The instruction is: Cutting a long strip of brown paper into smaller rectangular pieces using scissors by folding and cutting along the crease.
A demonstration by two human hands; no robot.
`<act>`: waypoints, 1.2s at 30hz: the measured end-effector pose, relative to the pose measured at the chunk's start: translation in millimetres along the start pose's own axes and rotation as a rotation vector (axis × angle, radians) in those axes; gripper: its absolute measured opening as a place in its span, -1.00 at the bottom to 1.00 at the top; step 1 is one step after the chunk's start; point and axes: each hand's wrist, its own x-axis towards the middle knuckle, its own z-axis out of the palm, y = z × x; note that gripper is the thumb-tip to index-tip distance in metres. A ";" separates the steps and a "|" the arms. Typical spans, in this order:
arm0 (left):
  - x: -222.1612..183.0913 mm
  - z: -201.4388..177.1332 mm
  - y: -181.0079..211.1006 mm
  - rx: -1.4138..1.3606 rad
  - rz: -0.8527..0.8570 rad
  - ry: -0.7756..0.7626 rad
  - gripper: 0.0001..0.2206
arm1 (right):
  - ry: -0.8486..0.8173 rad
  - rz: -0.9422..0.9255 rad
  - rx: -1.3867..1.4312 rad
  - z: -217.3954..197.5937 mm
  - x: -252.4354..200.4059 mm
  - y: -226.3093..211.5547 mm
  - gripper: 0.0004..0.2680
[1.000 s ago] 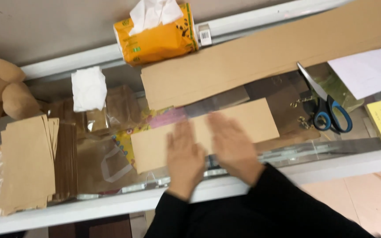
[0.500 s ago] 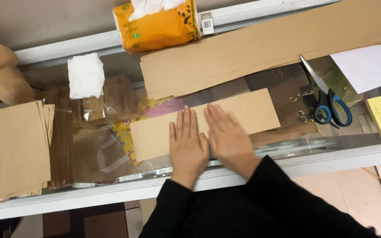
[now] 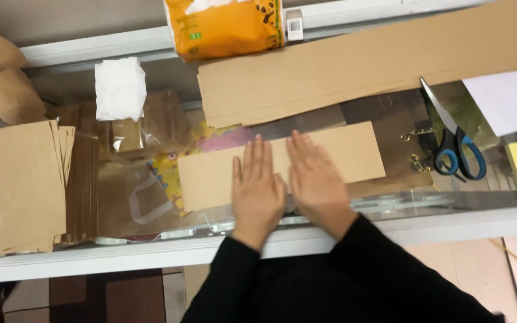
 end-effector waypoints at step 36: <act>-4.3 -51.6 -77.7 0.044 -0.187 0.033 -0.39 | 0.118 0.091 -0.176 -24.2 -3.5 91.8 -0.55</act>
